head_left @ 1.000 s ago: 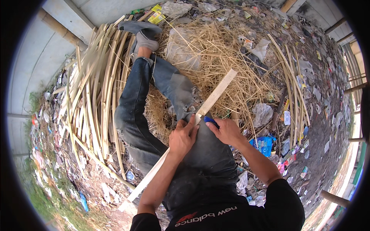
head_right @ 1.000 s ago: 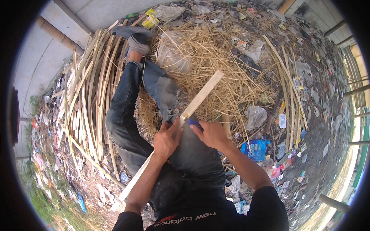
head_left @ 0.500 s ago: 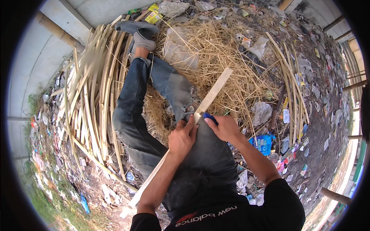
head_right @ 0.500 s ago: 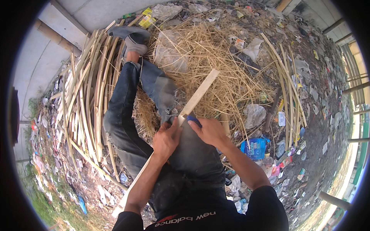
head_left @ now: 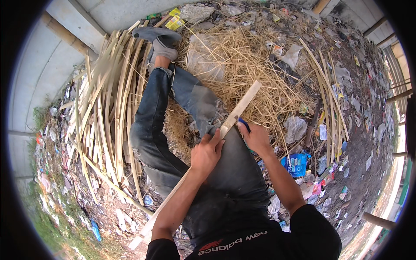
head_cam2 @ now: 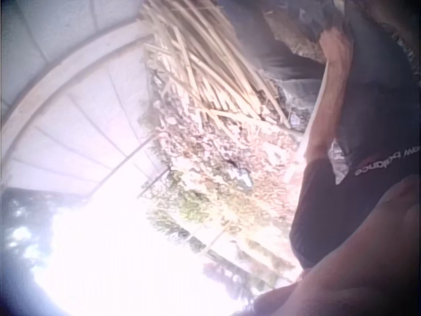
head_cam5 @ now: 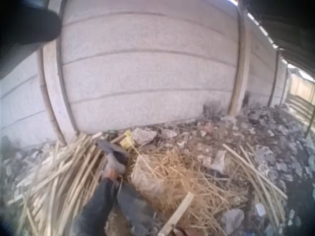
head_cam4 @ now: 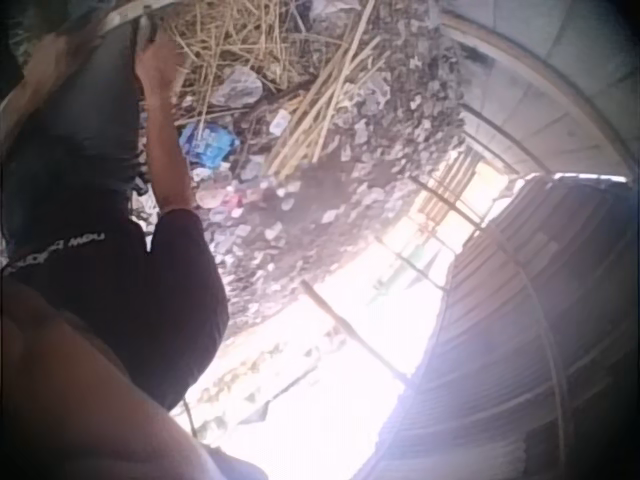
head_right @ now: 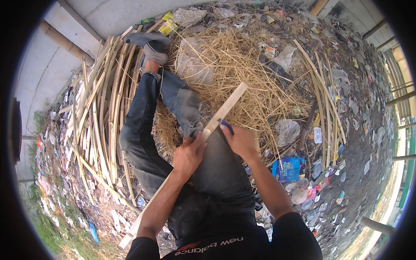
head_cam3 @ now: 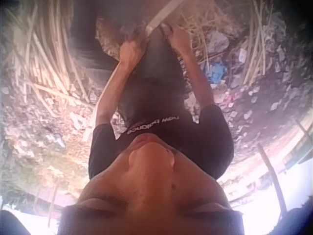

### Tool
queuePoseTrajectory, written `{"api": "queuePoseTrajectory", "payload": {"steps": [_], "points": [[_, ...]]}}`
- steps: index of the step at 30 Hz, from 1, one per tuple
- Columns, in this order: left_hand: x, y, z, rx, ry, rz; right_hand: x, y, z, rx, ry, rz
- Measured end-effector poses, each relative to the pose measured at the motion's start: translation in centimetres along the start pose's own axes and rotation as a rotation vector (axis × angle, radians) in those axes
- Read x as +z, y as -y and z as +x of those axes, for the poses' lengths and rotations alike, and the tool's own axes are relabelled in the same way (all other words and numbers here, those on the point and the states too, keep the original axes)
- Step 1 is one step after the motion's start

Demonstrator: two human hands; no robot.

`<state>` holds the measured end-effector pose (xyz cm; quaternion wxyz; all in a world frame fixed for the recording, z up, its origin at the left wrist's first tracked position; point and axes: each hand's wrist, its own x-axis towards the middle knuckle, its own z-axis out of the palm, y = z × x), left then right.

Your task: The person sits on the ground and uses a blue utility knife to shave thin strips from a long bamboo stick. They hold the stick with their left hand and scrape the surface with the knife in their right hand, creating a pile of bamboo shavings.

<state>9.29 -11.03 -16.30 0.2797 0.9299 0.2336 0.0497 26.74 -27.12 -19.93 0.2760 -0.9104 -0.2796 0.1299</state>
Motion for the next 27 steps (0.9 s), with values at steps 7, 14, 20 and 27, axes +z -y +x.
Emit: {"api": "queuePoseTrajectory", "payload": {"steps": [7, 14, 20, 27], "points": [[0.0, 0.5, -0.9, 0.045, -0.067, -0.017, -1.9, 0.1, 1.7, 0.055, 0.056, -0.028], [0.0, 0.9, -1.7, 0.063, -0.091, -0.011, -3.4, -0.6, 2.5, 0.131, 0.161, 0.044], [-0.7, 0.8, -1.2, 0.02, -0.037, 0.011, -2.2, -0.6, 1.3, -0.164, 0.17, -0.097], [-1.0, 1.5, -2.8, 0.081, -0.121, -0.007, -4.6, -4.3, 6.2, 0.085, 0.089, -0.004]]}}
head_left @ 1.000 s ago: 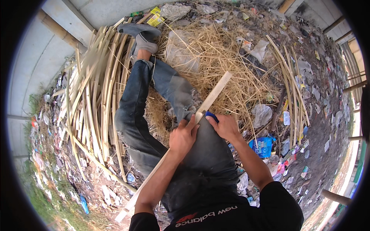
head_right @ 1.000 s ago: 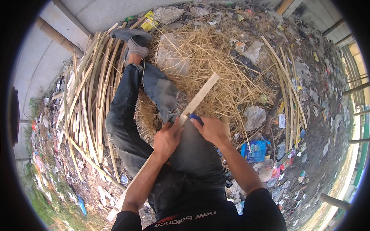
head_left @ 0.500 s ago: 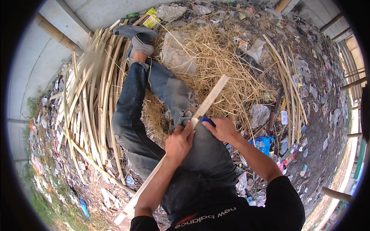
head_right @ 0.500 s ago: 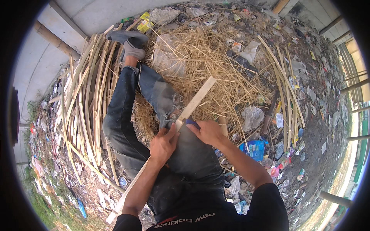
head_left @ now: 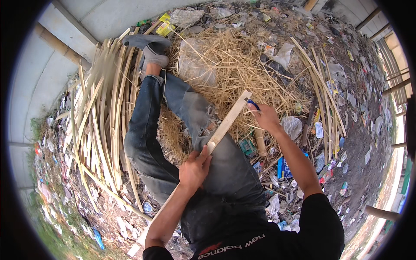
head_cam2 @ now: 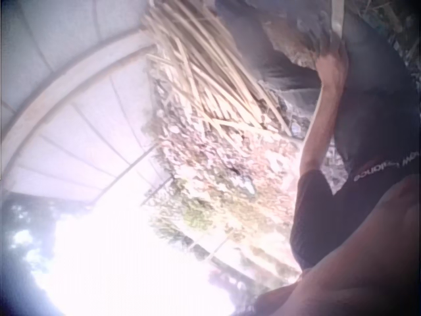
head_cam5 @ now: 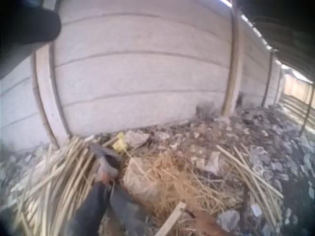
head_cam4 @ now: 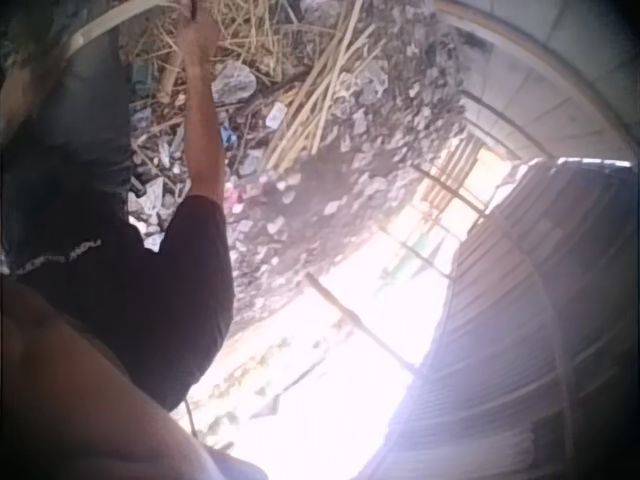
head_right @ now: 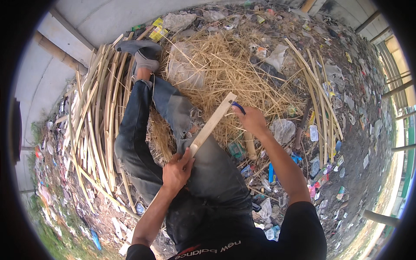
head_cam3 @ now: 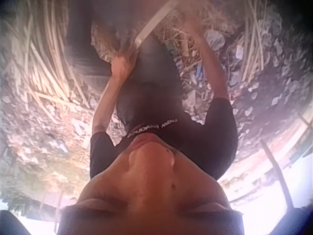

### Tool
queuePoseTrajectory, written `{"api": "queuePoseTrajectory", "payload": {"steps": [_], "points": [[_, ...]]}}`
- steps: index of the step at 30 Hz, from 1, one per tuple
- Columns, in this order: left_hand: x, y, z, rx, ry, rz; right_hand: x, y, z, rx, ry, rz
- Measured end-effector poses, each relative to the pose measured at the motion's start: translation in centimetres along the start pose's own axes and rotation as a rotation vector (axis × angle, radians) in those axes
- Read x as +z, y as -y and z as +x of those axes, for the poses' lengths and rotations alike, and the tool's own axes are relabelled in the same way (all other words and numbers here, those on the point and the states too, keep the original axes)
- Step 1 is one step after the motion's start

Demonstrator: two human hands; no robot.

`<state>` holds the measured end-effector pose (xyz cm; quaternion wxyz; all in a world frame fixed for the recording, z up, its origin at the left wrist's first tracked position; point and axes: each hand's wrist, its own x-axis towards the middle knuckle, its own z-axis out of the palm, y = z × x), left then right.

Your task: The person sits on the ground and uses a blue utility knife to shave thin strips from a long bamboo stick. They hold the stick with their left hand and scrape the surface with the knife in their right hand, creating a pile of bamboo shavings.

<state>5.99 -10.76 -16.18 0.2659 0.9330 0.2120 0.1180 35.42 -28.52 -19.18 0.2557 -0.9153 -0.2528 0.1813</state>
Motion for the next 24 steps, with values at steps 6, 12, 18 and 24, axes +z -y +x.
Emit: {"api": "queuePoseTrajectory", "payload": {"steps": [6, 12, 18, 24], "points": [[0.3, 1.0, -1.0, 0.032, -0.027, 0.083, 3.2, 2.5, -5.6, -0.45, 0.141, -0.212], [-0.5, 0.6, -1.8, 0.036, -0.012, 0.092, -1.5, -2.4, 0.9, 0.018, -0.201, 0.104], [0.4, 0.8, -1.4, 0.034, -0.042, 0.1, 1.8, 4.8, -6.8, -0.222, 0.046, -0.009], [-0.2, 0.4, -1.6, 0.048, -0.041, 0.145, 3.8, 4.3, -6.9, -0.239, 0.077, -0.108]]}}
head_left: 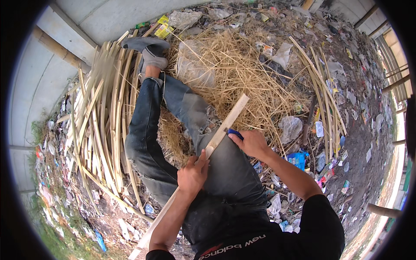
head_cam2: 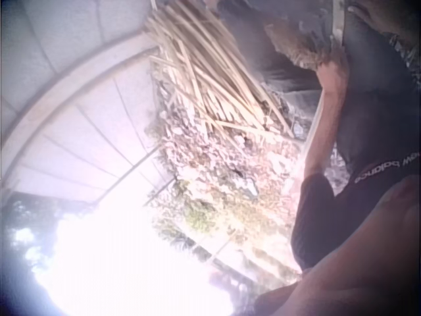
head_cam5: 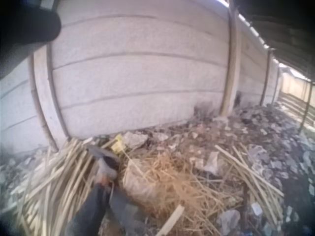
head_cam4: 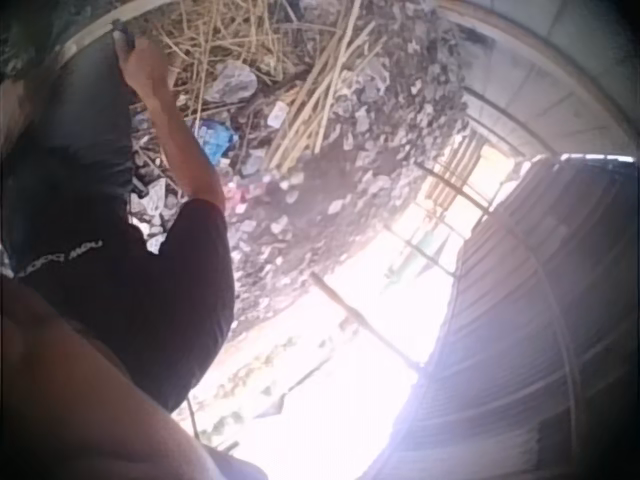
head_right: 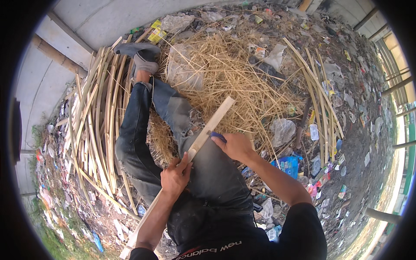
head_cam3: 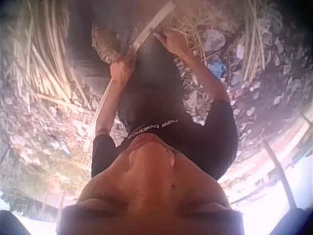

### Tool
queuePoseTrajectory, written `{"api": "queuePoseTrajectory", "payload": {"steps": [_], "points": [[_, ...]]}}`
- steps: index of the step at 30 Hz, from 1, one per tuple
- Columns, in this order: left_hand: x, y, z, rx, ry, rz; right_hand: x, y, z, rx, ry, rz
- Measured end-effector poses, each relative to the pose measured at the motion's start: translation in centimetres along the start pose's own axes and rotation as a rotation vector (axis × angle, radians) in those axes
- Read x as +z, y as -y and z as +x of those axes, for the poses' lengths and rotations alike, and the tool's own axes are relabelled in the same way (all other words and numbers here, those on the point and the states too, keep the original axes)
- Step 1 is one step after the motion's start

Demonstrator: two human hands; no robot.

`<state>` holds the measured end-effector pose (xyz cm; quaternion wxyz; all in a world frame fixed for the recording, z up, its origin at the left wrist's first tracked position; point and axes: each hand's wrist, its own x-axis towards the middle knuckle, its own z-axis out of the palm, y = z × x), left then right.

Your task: The person sits on the ground and uses a blue utility knife to shave thin strips from a long bamboo stick. They hold the stick with their left hand and scrape the surface with the knife in their right hand, creating a pile of bamboo shavings.

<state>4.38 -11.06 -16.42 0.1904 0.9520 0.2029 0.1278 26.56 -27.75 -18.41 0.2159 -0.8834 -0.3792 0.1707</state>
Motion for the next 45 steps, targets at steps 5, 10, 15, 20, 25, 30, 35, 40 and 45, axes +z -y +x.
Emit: {"api": "queuePoseTrajectory", "payload": {"steps": [5, 10, 15, 20, 25, 30, 35, 40, 45], "points": [[-2.0, 0.9, -1.7, -0.009, 0.049, -0.019, -3.6, -13.0, 4.6, 0.336, -0.38, 0.131], [-1.2, 1.5, -3.0, -0.056, 0.066, -0.044, -6.1, -6.2, 2.3, 0.311, -0.155, 0.159], [-1.1, 1.2, -1.5, -0.03, 0.049, -0.054, -0.7, -0.7, -0.4, 0.028, -0.015, 0.114], [-2.0, 2.8, -2.7, -0.011, 0.06, -0.065, -3.7, -9.5, 4.2, 0.394, -0.288, 0.254], [-1.5, 2.5, -2.5, -0.077, 0.096, -0.208, -4.5, -7.6, 2.6, 0.28, -0.213, 0.233], [-1.0, 0.7, 0.5, -0.092, 0.197, -0.401, -2.8, 2.2, -0.8, 0.01, 0.064, 0.159], [-1.9, -0.1, 1.6, -0.124, 0.271, -0.452, -0.7, 1.8, -1.2, -0.021, 0.082, 0.056], [-2.2, 0.1, 1.3, -0.13, 0.265, -0.463, -4.7, -4.1, 2.3, 0.238, -0.014, 0.064], [-1.6, -0.1, 1.9, -0.174, 0.302, -0.556, -3.3, 2.5, -1.6, -0.11, 0.141, 0.03]]}}
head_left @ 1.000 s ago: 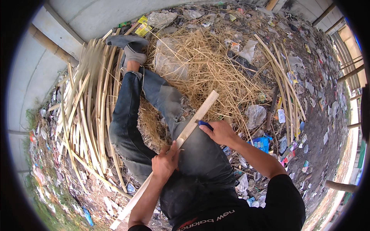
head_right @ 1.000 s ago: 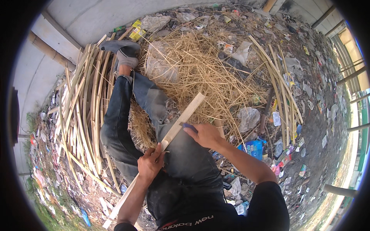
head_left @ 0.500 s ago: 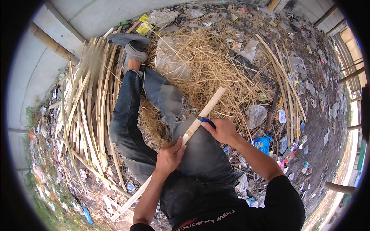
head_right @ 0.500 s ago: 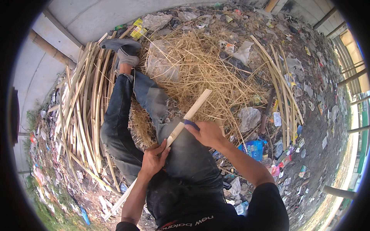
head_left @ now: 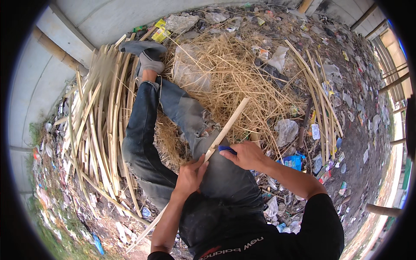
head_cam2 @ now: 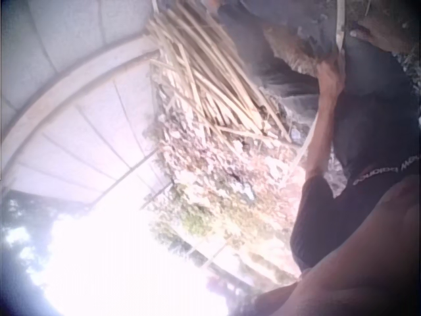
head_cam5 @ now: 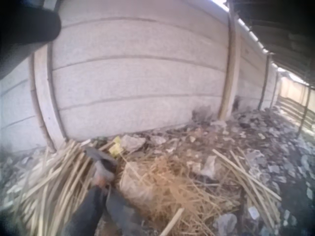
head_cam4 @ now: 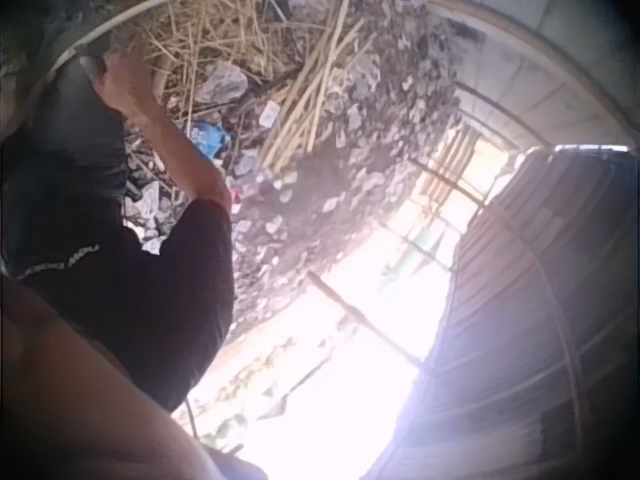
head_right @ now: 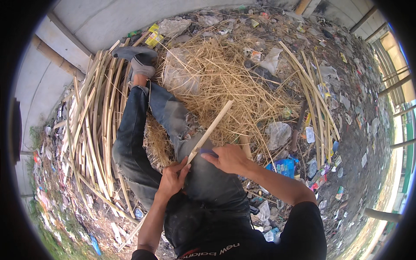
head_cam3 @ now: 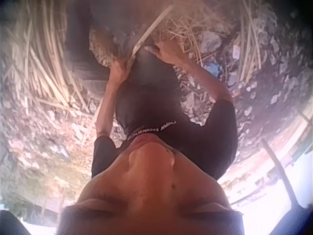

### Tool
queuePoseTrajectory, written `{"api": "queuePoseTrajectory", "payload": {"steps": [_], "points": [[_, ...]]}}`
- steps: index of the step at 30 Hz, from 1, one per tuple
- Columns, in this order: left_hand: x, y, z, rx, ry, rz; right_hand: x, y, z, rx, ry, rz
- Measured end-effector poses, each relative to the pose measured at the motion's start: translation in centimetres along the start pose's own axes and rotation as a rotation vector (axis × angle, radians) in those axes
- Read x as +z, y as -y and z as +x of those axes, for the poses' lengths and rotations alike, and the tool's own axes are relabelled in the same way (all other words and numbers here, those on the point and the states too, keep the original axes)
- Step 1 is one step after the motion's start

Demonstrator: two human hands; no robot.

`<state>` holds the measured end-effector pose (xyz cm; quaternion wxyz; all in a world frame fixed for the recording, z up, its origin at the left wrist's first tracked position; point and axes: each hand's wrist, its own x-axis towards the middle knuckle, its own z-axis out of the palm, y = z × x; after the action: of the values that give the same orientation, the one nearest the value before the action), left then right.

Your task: The person sits on the ground and uses a blue utility knife to shave thin strips from a long bamboo stick. They hold the stick with their left hand and scrape the surface with the knife in their right hand, creating a pile of bamboo shavings.

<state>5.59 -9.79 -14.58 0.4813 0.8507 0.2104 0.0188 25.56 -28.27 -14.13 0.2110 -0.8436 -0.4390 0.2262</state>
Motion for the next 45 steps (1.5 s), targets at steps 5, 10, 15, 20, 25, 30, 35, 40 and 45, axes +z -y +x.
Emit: {"api": "queuePoseTrajectory", "payload": {"steps": [5, 10, 15, 20, 25, 30, 35, 40, 45], "points": [[0.0, 0.7, 0.2, -0.016, 0.0, -0.054, 1.8, -0.7, 1.1, -0.029, -0.043, -0.028], [-0.5, -0.2, 0.5, -0.057, 0.042, -0.071, -0.6, -2.3, 2.5, 0.232, -0.139, 0.085], [-0.2, 1.5, 0.5, -0.074, 0.074, -0.178, 1.9, -0.5, 1.3, 0.074, -0.073, 0.001], [-1.0, 1.8, -0.1, -0.158, 0.11, -0.185, 1.5, -3.2, 3.4, 0.089, -0.271, 0.054], [-1.5, 1.0, 0.2, -0.159, 0.144, -0.134, -2.8, -8.1, 5.0, 0.317, -0.262, 0.091], [-0.9, 1.4, 0.6, -0.19, 0.151, -0.204, 1.6, -0.5, 0.9, 0.053, 0.084, 0.025], [-1.2, 4.4, -0.9, -0.142, 0.143, -0.274, -2.0, -7.6, 5.2, 0.381, -0.25, 0.217], [-1.7, 3.7, -1.4, -0.213, 0.137, -0.308, -3.5, -12.5, 4.6, 0.365, -0.421, 0.218], [-1.6, 2.5, -0.3, -0.209, 0.168, -0.259, -0.3, -0.5, 0.2, 0.045, 0.002, 0.075]]}}
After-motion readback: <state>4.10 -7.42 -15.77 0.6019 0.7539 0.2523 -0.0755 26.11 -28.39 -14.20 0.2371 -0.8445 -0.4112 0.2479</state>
